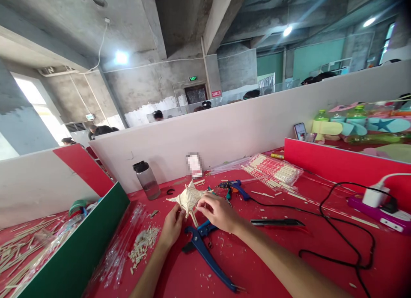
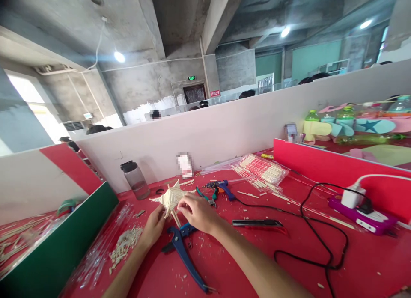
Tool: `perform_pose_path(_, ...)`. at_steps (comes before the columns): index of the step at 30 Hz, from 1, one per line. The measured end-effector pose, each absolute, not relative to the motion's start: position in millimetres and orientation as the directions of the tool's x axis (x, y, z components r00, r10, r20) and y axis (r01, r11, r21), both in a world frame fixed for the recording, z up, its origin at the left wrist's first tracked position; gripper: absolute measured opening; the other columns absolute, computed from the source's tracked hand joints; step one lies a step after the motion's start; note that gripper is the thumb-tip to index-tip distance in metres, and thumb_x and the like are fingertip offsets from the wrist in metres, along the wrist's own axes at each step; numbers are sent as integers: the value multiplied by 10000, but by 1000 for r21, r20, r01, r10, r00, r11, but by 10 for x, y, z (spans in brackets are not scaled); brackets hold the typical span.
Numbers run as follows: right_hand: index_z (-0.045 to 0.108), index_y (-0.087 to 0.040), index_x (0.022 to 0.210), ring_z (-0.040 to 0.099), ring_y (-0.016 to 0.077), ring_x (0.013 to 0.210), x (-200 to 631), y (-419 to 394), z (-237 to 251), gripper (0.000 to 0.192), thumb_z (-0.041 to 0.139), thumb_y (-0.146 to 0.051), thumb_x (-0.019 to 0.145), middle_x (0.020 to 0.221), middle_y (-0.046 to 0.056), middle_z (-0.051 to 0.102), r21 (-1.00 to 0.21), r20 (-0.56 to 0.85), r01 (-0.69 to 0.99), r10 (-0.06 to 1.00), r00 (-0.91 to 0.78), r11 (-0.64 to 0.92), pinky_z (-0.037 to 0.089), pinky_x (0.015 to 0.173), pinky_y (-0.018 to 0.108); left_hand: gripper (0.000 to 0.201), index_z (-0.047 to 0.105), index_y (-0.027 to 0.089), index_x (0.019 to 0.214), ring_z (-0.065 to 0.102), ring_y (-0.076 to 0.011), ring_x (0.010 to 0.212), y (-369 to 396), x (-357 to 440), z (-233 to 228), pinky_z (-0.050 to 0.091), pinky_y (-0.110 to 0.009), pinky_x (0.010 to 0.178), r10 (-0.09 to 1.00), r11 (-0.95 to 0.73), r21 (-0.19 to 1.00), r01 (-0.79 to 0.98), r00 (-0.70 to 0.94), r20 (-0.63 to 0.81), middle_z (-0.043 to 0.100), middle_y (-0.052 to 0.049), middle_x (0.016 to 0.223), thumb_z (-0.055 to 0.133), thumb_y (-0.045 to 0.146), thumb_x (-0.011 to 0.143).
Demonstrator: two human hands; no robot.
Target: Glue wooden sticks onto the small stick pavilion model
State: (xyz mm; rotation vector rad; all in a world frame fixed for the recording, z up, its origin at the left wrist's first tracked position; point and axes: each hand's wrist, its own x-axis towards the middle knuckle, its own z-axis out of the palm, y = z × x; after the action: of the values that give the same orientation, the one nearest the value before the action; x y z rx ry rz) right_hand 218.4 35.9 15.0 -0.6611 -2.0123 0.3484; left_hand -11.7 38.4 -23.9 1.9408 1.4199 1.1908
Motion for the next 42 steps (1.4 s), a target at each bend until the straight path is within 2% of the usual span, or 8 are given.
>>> perform_pose_path(5,625,-226,921,640,181,876,2169,306,189,56,593,-191,950,925,31,668,-489,705,302,575,-415,818,498,830,293,162,598,191,875,575,-184,704,394,-131,-224,439,-283,683,928,-353,768,535,98,358,652,-5,759,523,335,886)
perform_pose_path(12,614,-229,922,637,166,837,2090,254,156,55,582,-227,967,909,22,655,-499,697,295,579,-422,815,485,777,264,182,593,195,820,544,-170,643,362,-91,-168,431,-271,632,926,-355,778,518,79,370,626,11,701,531,355,881)
perform_pose_path(21,617,-230,927,637,170,854,2014,248,131,50,586,-213,963,915,23,655,-502,708,301,585,-396,811,486,793,265,215,554,207,764,516,-160,598,373,-102,-176,405,-264,600,931,-337,773,538,71,357,579,29,632,534,390,876)
perform_pose_path(36,591,-233,899,608,162,775,1967,253,105,71,576,-230,968,885,17,625,-492,725,322,585,-363,809,459,709,257,208,545,203,779,494,-148,593,355,-93,-169,384,-256,581,932,-346,796,497,87,351,548,40,637,529,376,893)
perform_pose_path(42,568,-229,917,614,172,811,1997,292,71,61,596,-248,969,881,21,623,-484,734,314,575,-361,816,471,752,270,204,531,205,787,492,-141,576,360,-102,-189,380,-251,568,936,-342,810,476,96,339,540,48,633,527,377,895)
